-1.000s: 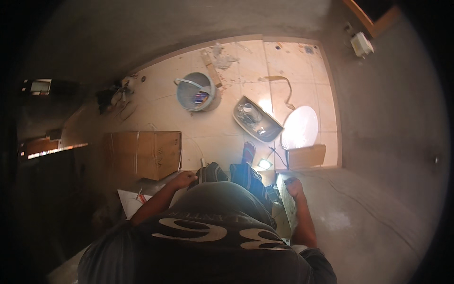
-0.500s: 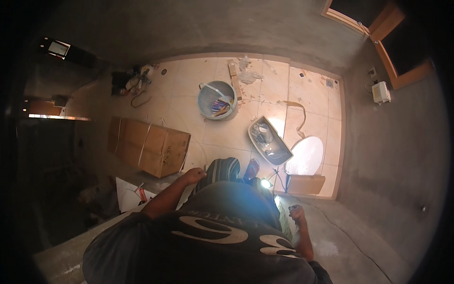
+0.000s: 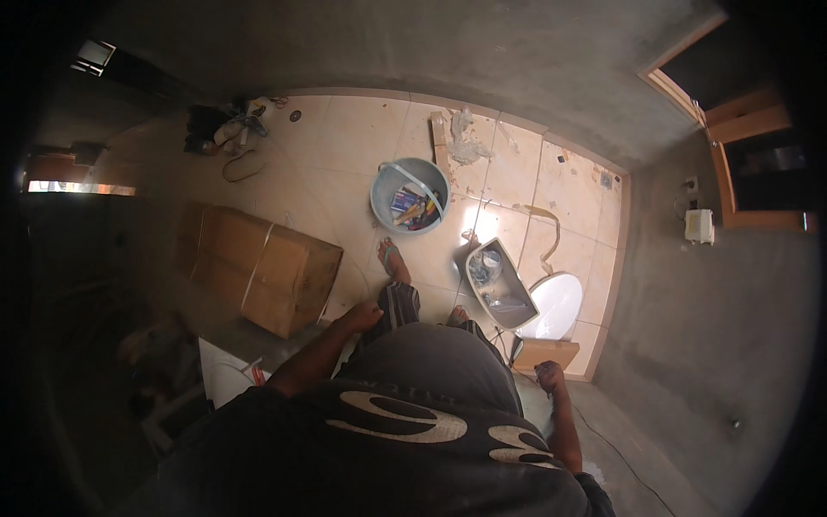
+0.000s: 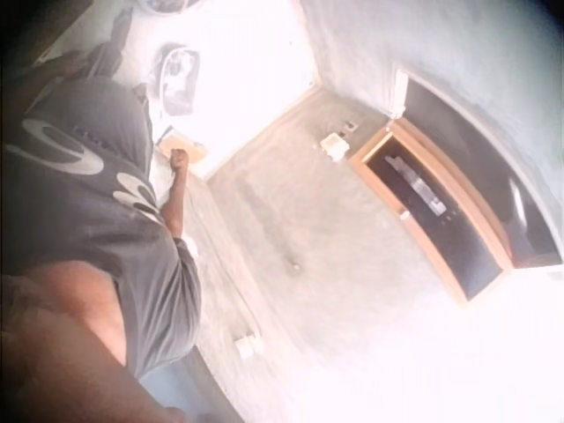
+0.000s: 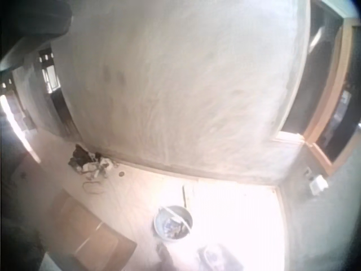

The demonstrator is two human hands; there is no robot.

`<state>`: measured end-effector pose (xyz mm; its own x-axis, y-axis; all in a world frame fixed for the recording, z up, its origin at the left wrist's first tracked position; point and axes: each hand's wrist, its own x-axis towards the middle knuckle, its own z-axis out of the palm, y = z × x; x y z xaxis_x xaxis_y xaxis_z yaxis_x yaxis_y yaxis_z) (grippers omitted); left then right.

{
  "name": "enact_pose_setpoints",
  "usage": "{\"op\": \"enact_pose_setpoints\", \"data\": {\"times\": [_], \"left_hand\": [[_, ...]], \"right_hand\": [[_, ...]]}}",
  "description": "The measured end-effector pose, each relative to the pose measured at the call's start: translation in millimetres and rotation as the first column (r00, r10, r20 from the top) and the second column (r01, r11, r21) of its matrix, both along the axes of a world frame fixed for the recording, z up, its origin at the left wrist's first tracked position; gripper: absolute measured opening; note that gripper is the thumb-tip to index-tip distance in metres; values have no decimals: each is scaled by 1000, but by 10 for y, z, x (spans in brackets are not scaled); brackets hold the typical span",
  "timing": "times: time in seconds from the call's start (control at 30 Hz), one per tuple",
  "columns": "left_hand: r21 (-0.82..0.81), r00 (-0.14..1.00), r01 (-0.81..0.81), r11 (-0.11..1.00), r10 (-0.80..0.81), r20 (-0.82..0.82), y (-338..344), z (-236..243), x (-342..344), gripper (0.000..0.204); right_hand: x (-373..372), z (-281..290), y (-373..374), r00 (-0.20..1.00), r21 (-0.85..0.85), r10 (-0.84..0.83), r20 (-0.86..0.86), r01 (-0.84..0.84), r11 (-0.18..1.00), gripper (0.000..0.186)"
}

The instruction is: The person installs a white ceramic toilet bowl onto a tiled floor. They use a corded drill to drive screws into the base, then switch to a screwdriver to tighten fasteners. The person repositions the toilet several times to access different mounting points and uses a hammer to tap components into place.

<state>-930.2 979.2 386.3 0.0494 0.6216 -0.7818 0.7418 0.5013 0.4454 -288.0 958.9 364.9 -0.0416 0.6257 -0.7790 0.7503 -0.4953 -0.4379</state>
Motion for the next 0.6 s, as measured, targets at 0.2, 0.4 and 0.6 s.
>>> {"op": "enact_pose_setpoints", "data": {"times": [0.2,0.4,0.6], "left_hand": [[41,997,-46,998,43,66,581,-112,-731,41],[-136,996,48,990,-37,78,661,-521,-974,61],[-235,987,-152,960,160,14,319,-905,-624,89]], "right_hand": [[-1577,184,1038,929,82,368,37,-369,926,33],[-3518,75,2329,799,116,600,35,-599,792,42],[-5023,-529,3307,741,128,664,100,-672,730,34]]}}
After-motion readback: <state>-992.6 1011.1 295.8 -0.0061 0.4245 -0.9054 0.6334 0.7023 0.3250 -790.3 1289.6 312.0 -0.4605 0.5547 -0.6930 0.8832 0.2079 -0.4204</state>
